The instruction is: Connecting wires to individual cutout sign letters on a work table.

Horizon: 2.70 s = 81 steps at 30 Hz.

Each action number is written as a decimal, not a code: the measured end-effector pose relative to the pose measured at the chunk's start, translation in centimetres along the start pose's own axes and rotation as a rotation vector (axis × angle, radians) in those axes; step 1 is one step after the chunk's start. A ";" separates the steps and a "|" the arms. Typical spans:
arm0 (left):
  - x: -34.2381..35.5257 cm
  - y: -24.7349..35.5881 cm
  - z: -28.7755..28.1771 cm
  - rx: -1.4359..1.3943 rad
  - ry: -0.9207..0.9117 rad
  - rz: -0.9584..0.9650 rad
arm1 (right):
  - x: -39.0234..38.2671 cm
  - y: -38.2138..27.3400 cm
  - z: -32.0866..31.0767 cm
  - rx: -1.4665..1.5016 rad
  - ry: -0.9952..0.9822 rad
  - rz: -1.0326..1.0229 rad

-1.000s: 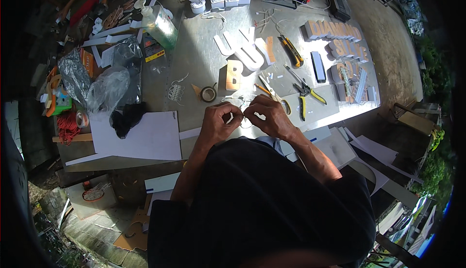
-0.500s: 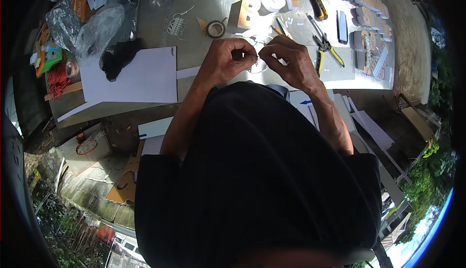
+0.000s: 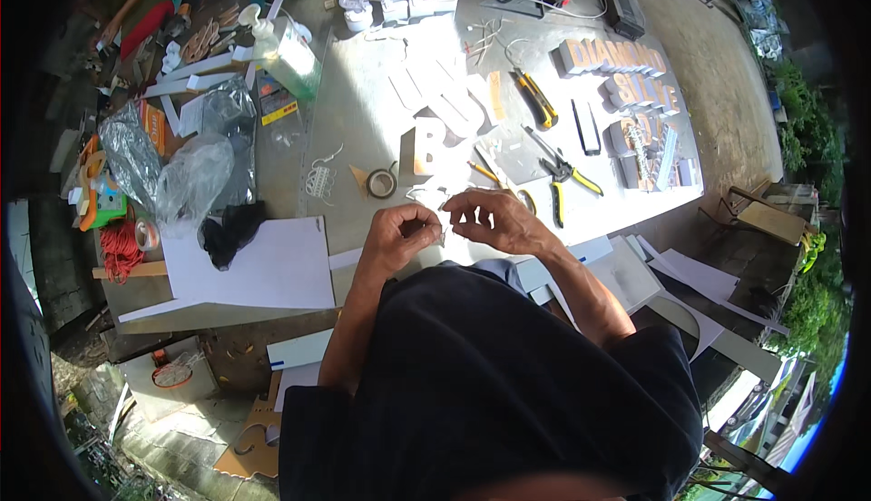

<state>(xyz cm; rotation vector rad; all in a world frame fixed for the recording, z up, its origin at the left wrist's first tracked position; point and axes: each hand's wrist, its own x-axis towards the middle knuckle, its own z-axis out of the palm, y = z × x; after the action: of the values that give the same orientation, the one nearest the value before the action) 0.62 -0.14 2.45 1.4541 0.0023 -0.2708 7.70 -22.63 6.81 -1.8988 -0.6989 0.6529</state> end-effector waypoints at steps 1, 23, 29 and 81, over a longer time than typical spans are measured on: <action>0.2 -0.3 -0.2 0.004 0.004 0.000 | 0.2 0.2 0.0 0.032 -0.018 -0.019; 0.9 -0.6 0.3 -0.182 0.009 0.001 | 0.1 1.5 2.6 0.647 0.104 0.095; 1.0 0.5 0.9 -0.303 0.118 -0.023 | -0.3 0.8 2.9 0.562 0.207 0.087; -0.1 1.6 1.9 0.155 0.055 0.008 | -1.1 -0.1 1.5 -0.406 0.312 -0.354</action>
<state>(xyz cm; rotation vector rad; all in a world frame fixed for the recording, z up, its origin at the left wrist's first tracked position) 0.47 -1.81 4.26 1.6151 0.0208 -0.2287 5.89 -22.49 6.46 -2.1051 -0.9838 -0.0161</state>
